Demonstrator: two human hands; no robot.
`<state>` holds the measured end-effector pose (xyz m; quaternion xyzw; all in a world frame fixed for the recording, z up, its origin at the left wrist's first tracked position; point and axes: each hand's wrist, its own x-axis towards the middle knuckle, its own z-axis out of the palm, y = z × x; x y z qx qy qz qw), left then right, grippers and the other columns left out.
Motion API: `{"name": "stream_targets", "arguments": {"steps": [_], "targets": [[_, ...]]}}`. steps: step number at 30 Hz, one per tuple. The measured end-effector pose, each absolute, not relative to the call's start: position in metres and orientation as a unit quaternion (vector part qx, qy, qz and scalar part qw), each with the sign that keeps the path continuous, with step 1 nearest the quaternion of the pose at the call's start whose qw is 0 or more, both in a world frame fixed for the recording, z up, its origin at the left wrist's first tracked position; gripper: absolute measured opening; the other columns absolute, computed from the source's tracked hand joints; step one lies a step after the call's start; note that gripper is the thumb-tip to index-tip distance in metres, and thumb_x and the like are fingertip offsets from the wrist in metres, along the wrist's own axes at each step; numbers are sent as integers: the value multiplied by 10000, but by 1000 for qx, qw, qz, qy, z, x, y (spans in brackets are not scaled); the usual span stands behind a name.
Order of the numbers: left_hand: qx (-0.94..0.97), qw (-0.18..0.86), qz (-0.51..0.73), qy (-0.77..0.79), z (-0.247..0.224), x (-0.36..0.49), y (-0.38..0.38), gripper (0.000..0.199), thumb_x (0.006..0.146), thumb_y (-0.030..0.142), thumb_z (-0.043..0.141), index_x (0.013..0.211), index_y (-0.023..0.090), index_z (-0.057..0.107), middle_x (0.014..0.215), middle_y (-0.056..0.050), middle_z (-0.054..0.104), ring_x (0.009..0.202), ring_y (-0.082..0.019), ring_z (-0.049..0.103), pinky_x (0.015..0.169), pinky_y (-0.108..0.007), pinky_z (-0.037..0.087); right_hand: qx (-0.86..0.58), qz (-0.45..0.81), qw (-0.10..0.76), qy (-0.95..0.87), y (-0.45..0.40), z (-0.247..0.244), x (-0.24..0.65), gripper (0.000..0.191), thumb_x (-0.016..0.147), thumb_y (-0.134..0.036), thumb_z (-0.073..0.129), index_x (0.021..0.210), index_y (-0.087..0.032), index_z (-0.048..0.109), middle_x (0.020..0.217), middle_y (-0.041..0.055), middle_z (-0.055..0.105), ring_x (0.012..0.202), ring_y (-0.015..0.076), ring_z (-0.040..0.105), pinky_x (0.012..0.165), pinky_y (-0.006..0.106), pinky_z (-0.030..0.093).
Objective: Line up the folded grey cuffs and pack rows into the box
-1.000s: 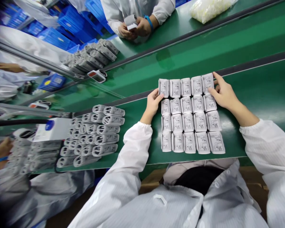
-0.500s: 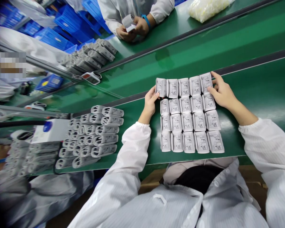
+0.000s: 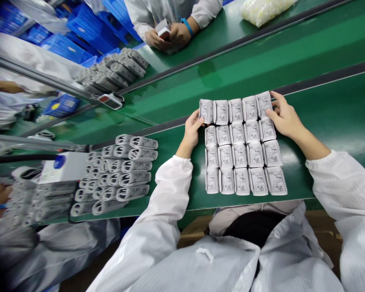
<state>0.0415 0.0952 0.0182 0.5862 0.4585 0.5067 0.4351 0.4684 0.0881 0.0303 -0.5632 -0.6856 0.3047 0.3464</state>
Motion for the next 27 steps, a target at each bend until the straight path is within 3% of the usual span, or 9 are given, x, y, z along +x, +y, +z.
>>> {"name": "stream_targets", "arguments": {"steps": [4, 8, 11, 14, 20, 27], "targets": [[590, 433, 504, 460, 17, 40, 96, 847, 852, 850, 894, 1467, 280, 773, 1163, -98, 874, 903, -260, 840, 917, -425, 695, -563, 304, 349, -684, 88, 31, 468, 932, 997, -831, 681, 1797, -394, 488, 1524, 112, 809, 1093, 381, 837, 1074, 665, 665], [584, 421, 516, 463, 15, 43, 94, 906, 835, 850, 915, 1526, 296, 722, 1426, -128, 843, 1210, -312, 854, 1078, -431, 692, -563, 301, 353, -684, 86, 35, 466, 967, 983, -861, 679, 1806, -399, 472, 1583, 119, 778, 1055, 375, 841, 1023, 650, 681], [601, 410, 500, 470, 12, 47, 93, 962, 876, 842, 896, 1631, 310, 629, 1419, -133, 835, 1330, -324, 828, 1178, -450, 654, -565, 296, 354, -684, 85, 37, 465, 1016, 979, -898, 659, 1834, -399, 430, 1665, 131, 722, 1051, 376, 850, 956, 612, 694], [616, 394, 483, 481, 7, 48, 91, 944, 915, 838, 863, 1647, 299, 609, 1382, -135, 836, 1333, -327, 820, 1219, -487, 626, -563, 290, 354, -688, 86, 33, 466, 1031, 993, -930, 615, 1845, -380, 427, 1653, 153, 722, 1006, 367, 854, 920, 601, 698], [650, 333, 455, 510, 2, 49, 89, 903, 975, 862, 773, 1649, 282, 618, 1422, -151, 824, 1248, -326, 811, 1180, -536, 616, -515, 268, 369, -726, 95, 18, 475, 1120, 970, -1028, 562, 1833, -324, 446, 1441, 151, 827, 854, 303, 821, 889, 588, 713], [668, 311, 468, 489, -2, 47, 91, 929, 1025, 819, 739, 1783, 365, 452, 1335, -118, 812, 1180, -286, 804, 1079, -463, 644, -519, 276, 383, -713, 96, 13, 477, 1126, 958, -1026, 596, 1847, -371, 373, 1545, 181, 743, 839, 291, 819, 796, 568, 715]]}}
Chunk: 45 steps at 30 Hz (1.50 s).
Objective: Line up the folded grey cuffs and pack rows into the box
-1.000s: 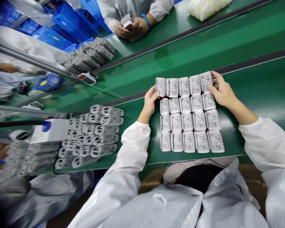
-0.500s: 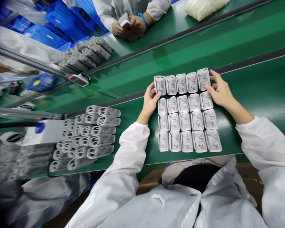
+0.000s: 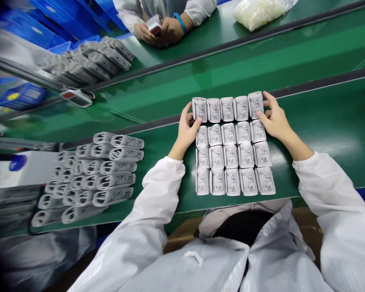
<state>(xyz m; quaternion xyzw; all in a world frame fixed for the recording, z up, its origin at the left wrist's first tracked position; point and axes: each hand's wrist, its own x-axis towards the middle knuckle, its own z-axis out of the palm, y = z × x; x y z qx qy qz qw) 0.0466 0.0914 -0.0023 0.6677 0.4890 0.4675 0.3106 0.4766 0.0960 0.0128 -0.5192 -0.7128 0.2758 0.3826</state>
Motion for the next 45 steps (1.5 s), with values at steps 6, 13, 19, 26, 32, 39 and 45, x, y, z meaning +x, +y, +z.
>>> {"name": "stream_targets", "arguments": {"steps": [6, 13, 19, 26, 32, 39, 45], "targets": [[668, 282, 471, 502, -2, 48, 90, 1000, 1008, 861, 718, 1817, 366, 401, 1250, -102, 795, 1024, -249, 746, 960, -410, 636, -517, 272, 402, -705, 99, 7, 477, 1082, 971, -993, 629, 1829, -391, 357, 1573, 186, 703, 914, 304, 838, 786, 545, 718], [664, 269, 476, 510, 4, 52, 88, 958, 997, 886, 707, 1759, 351, 482, 1213, -97, 783, 951, -228, 710, 895, -400, 628, -526, 272, 400, -700, 101, 4, 477, 1100, 949, -1018, 614, 1814, -384, 371, 1525, 182, 730, 887, 313, 819, 774, 559, 703], [672, 266, 473, 504, 3, 53, 90, 913, 1019, 847, 706, 1736, 322, 496, 1153, -85, 788, 892, -205, 682, 874, -389, 599, -533, 276, 397, -694, 97, 11, 473, 1105, 929, -1030, 623, 1778, -346, 437, 1473, 185, 769, 814, 294, 792, 775, 579, 699], [670, 287, 462, 505, -5, 48, 92, 929, 1015, 809, 754, 1750, 310, 481, 1143, -82, 792, 1002, -241, 723, 948, -414, 591, -536, 274, 393, -695, 92, 21, 469, 1005, 946, -1027, 607, 1681, -341, 597, 1373, 139, 829, 718, 245, 736, 788, 550, 684], [681, 284, 469, 485, -10, 44, 94, 890, 1014, 843, 728, 1723, 348, 515, 1192, -83, 791, 1040, -261, 740, 995, -458, 598, -532, 270, 395, -698, 92, 22, 468, 1008, 949, -1029, 597, 1683, -338, 600, 1390, 134, 835, 789, 268, 766, 818, 544, 682], [685, 277, 456, 496, -4, 46, 91, 913, 1020, 784, 757, 1756, 315, 489, 1321, -129, 811, 1178, -290, 780, 1054, -466, 634, -535, 278, 382, -701, 92, 19, 471, 1030, 953, -1033, 578, 1713, -337, 572, 1338, 126, 837, 805, 284, 778, 895, 590, 688], [680, 252, 435, 533, 5, 51, 88, 719, 1020, 719, 761, 1533, 217, 741, 1339, -147, 837, 1052, -272, 771, 1006, -471, 652, -520, 285, 392, -704, 90, 26, 468, 965, 978, -1013, 549, 1680, -352, 587, 1379, 120, 824, 817, 272, 769, 819, 538, 684]]}}
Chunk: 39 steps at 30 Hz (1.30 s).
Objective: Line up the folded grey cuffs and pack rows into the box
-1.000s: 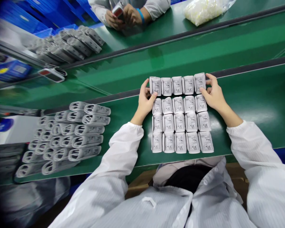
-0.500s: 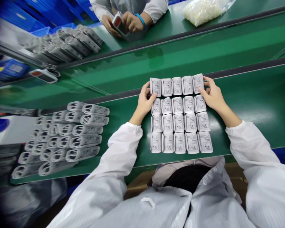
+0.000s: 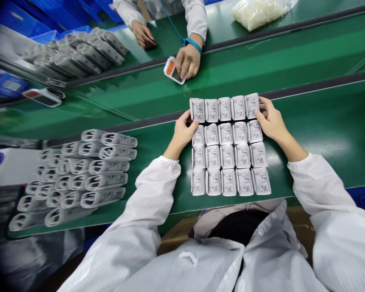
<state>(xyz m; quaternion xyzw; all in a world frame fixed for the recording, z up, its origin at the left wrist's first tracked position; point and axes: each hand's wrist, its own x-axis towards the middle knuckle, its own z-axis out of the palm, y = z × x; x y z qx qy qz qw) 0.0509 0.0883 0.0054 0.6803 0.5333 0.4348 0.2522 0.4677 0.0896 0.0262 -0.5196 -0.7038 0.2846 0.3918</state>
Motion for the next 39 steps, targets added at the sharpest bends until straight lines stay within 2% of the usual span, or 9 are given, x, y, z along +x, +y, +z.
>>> {"name": "stream_targets", "arguments": {"steps": [4, 10, 13, 16, 22, 27, 31, 39], "targets": [[679, 254, 432, 538, 10, 52, 87, 697, 1012, 676, 784, 1527, 208, 744, 1302, -133, 845, 993, -247, 757, 1007, -455, 662, -523, 287, 388, -703, 88, 29, 467, 966, 973, -1014, 555, 1674, -350, 584, 1358, 118, 829, 799, 262, 756, 826, 533, 683], [675, 255, 437, 537, 11, 52, 87, 735, 1004, 662, 797, 1566, 197, 709, 1380, -156, 831, 1108, -274, 785, 1009, -437, 661, -528, 285, 384, -702, 90, 25, 468, 1025, 942, -1054, 552, 1687, -350, 564, 1369, 130, 821, 718, 240, 708, 868, 584, 688], [674, 254, 439, 536, 11, 53, 87, 724, 1003, 649, 797, 1564, 198, 715, 1380, -156, 833, 1125, -280, 793, 1008, -438, 662, -528, 284, 375, -708, 91, 22, 470, 1032, 953, -1053, 531, 1717, -359, 528, 1397, 134, 807, 736, 245, 720, 883, 586, 685], [671, 253, 445, 536, 12, 53, 86, 699, 999, 629, 802, 1547, 202, 734, 1370, -150, 841, 1113, -275, 794, 990, -423, 664, -523, 281, 373, -713, 92, 20, 471, 1024, 963, -1051, 508, 1738, -382, 496, 1412, 126, 795, 790, 259, 742, 889, 574, 683], [673, 246, 451, 532, 12, 53, 84, 676, 1008, 639, 802, 1524, 206, 742, 1324, -135, 843, 1026, -248, 779, 1021, -430, 671, -531, 289, 377, -702, 90, 24, 467, 1054, 931, -1073, 533, 1721, -376, 516, 1437, 129, 775, 719, 220, 689, 848, 552, 681], [674, 256, 443, 532, 13, 52, 84, 659, 1013, 597, 802, 1538, 205, 736, 1335, -133, 839, 1050, -257, 781, 1072, -455, 665, -535, 297, 373, -698, 88, 29, 465, 1066, 919, -1083, 538, 1717, -376, 522, 1445, 129, 776, 754, 242, 719, 890, 590, 689], [671, 250, 444, 539, 14, 53, 84, 656, 995, 574, 810, 1532, 200, 752, 1332, -136, 842, 1034, -255, 776, 1038, -448, 671, -536, 297, 363, -702, 87, 31, 465, 1053, 938, -1071, 522, 1727, -374, 509, 1458, 131, 772, 751, 240, 719, 892, 589, 684], [674, 250, 449, 531, 9, 51, 86, 671, 997, 643, 811, 1508, 213, 748, 1317, -135, 838, 1051, -260, 785, 1053, -463, 677, -537, 295, 366, -700, 87, 31, 464, 1061, 925, -1079, 535, 1709, -363, 528, 1434, 138, 781, 707, 231, 691, 897, 627, 696]]}}
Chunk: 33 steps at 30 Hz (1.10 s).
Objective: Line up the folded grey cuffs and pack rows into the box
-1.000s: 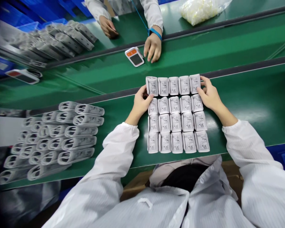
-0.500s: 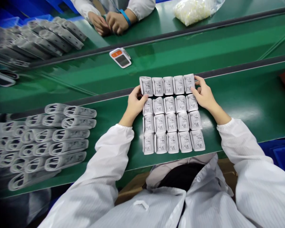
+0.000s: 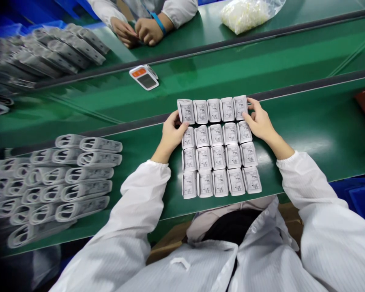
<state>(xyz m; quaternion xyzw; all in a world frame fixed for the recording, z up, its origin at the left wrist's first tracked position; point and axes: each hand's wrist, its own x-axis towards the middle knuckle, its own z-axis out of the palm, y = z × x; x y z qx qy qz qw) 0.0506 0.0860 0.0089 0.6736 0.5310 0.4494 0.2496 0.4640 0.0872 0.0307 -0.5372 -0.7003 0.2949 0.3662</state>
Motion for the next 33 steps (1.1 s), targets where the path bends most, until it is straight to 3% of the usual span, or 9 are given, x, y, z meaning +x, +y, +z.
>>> {"name": "stream_targets", "arguments": {"steps": [6, 12, 19, 23, 30, 33], "targets": [[677, 246, 450, 528, 8, 50, 86, 669, 1012, 648, 793, 1520, 215, 736, 1321, -138, 839, 1054, -260, 794, 1041, -456, 683, -531, 293, 363, -708, 88, 29, 465, 1035, 945, -1064, 520, 1721, -379, 511, 1434, 125, 782, 743, 240, 707, 890, 587, 680], [672, 245, 451, 533, 9, 51, 85, 652, 1001, 612, 809, 1513, 213, 750, 1327, -135, 844, 1038, -252, 792, 1037, -451, 683, -535, 290, 363, -706, 88, 29, 465, 1052, 938, -1075, 513, 1716, -368, 520, 1336, 121, 801, 730, 253, 708, 935, 620, 678], [678, 252, 446, 527, 10, 51, 85, 635, 1022, 582, 801, 1533, 213, 730, 1349, -136, 836, 1132, -277, 803, 1116, -472, 669, -532, 286, 358, -712, 88, 29, 466, 1064, 940, -1078, 500, 1736, -372, 506, 1421, 137, 786, 804, 273, 760, 934, 619, 691], [676, 250, 448, 528, 12, 52, 84, 622, 1016, 568, 804, 1518, 206, 741, 1320, -131, 844, 1079, -261, 794, 1074, -448, 674, -533, 292, 362, -707, 89, 27, 466, 1065, 933, -1080, 516, 1727, -370, 515, 1420, 137, 786, 772, 259, 739, 926, 618, 686], [669, 251, 441, 543, 17, 54, 83, 604, 983, 487, 808, 1509, 194, 764, 1361, -138, 847, 1072, -264, 786, 996, -419, 661, -512, 288, 387, -710, 90, 24, 467, 934, 1037, -983, 481, 1701, -329, 550, 1383, 131, 788, 875, 277, 759, 898, 534, 651], [671, 251, 441, 540, 16, 53, 83, 606, 991, 489, 809, 1520, 197, 758, 1372, -140, 842, 1084, -271, 789, 1023, -434, 659, -514, 284, 387, -711, 89, 25, 466, 887, 1049, -944, 532, 1692, -334, 559, 1361, 119, 796, 799, 248, 729, 882, 516, 642]]}}
